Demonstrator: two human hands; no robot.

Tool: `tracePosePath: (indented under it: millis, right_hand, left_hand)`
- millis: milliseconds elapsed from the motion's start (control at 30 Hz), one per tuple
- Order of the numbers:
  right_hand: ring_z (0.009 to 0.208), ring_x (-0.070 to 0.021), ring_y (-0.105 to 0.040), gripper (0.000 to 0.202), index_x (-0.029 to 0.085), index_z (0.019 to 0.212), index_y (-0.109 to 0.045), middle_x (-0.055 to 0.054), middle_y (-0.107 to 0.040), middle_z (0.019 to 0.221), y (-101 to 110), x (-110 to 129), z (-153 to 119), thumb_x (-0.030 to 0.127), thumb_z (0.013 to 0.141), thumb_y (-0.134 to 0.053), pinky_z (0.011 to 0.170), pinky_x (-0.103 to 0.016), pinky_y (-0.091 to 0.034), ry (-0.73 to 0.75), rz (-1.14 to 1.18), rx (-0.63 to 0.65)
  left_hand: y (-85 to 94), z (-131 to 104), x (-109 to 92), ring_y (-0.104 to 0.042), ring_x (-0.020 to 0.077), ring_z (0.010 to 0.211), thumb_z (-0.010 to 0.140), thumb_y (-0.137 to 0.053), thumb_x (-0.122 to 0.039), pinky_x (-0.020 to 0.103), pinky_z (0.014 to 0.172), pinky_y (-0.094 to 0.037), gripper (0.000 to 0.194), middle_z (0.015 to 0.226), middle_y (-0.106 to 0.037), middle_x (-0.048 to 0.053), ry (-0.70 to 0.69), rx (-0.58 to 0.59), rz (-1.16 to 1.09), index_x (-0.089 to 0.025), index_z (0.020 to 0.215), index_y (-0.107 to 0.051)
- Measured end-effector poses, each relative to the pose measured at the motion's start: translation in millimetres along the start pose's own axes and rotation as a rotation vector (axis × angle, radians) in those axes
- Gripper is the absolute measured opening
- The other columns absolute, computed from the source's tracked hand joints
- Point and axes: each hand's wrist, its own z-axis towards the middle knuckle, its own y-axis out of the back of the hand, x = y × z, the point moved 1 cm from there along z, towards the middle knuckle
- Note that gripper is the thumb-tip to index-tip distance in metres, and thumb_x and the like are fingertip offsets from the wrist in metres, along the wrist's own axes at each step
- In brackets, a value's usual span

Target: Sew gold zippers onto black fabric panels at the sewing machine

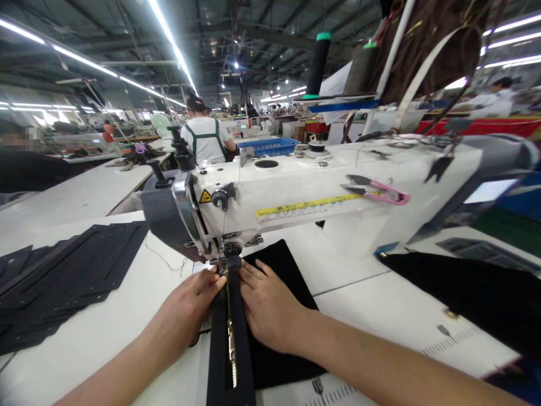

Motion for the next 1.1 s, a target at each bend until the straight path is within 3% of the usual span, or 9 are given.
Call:
tracePosePath:
  millis: [100, 233, 400, 767, 1100]
  right_hand:
    - [0.119, -0.0221, -0.041, 0.040, 0.013, 0.122, -0.049, -0.014, -0.051, 0.124, 9.7, 16.0, -16.1, 0.012, 0.083, -0.038, 0.101, -0.044, -0.031, 0.039, 0.009, -0.063]
    - [0.096, -0.0248, -0.057, 0.029, 0.008, 0.103, -0.061, -0.016, -0.063, 0.102, 9.0, 45.6, -47.8, 0.023, 0.083, -0.047, 0.085, -0.038, -0.049, 0.256, -0.066, -0.212]
    - [0.096, -0.0265, -0.060, 0.030, 0.003, 0.097, -0.064, -0.021, -0.064, 0.101, -6.4, 62.2, -61.9, 0.007, 0.083, -0.037, 0.083, -0.035, -0.051, 0.312, -0.190, -0.337]
    - [0.083, -0.0229, -0.064, 0.033, 0.007, 0.092, -0.065, -0.015, -0.068, 0.089, -17.0, 64.8, -57.1, 0.004, 0.080, -0.034, 0.077, -0.030, -0.054, 0.332, -0.192, -0.530]
    - [0.073, -0.0206, -0.064, 0.032, 0.007, 0.083, -0.066, -0.012, -0.069, 0.081, -16.7, 53.0, -41.2, 0.002, 0.079, -0.034, 0.071, -0.026, -0.055, 0.317, -0.179, -0.609]
  left_hand:
    - [6.0, -7.9, -9.5, -0.055, 0.0221, 0.099, 0.080, -0.038, -0.003, 0.039, 0.085, -0.050, 0.031, 0.102, -0.057, 0.012, -0.042, -0.032, 0.038, -0.013, 0.104, -0.054]
    - [13.5, -26.6, -31.2, -0.056, 0.0235, 0.103, 0.081, -0.041, -0.006, 0.041, 0.086, -0.050, 0.028, 0.108, -0.060, 0.013, -0.114, -0.058, 0.085, -0.012, 0.105, -0.055]
    - [16.5, -35.1, -43.3, -0.058, 0.0230, 0.102, 0.081, -0.040, -0.004, 0.040, 0.085, -0.051, 0.031, 0.109, -0.061, 0.014, -0.060, -0.062, 0.092, -0.011, 0.105, -0.057]
    - [14.7, -30.7, -44.5, -0.060, 0.0235, 0.098, 0.077, -0.046, -0.004, 0.039, 0.083, -0.053, 0.027, 0.104, -0.063, 0.012, -0.073, -0.111, 0.101, -0.012, 0.100, -0.058]
    - [9.8, -19.2, -29.6, -0.060, 0.0223, 0.094, 0.084, -0.039, -0.007, 0.036, 0.079, -0.055, 0.023, 0.099, -0.064, 0.012, -0.095, -0.182, 0.086, -0.012, 0.095, -0.059]
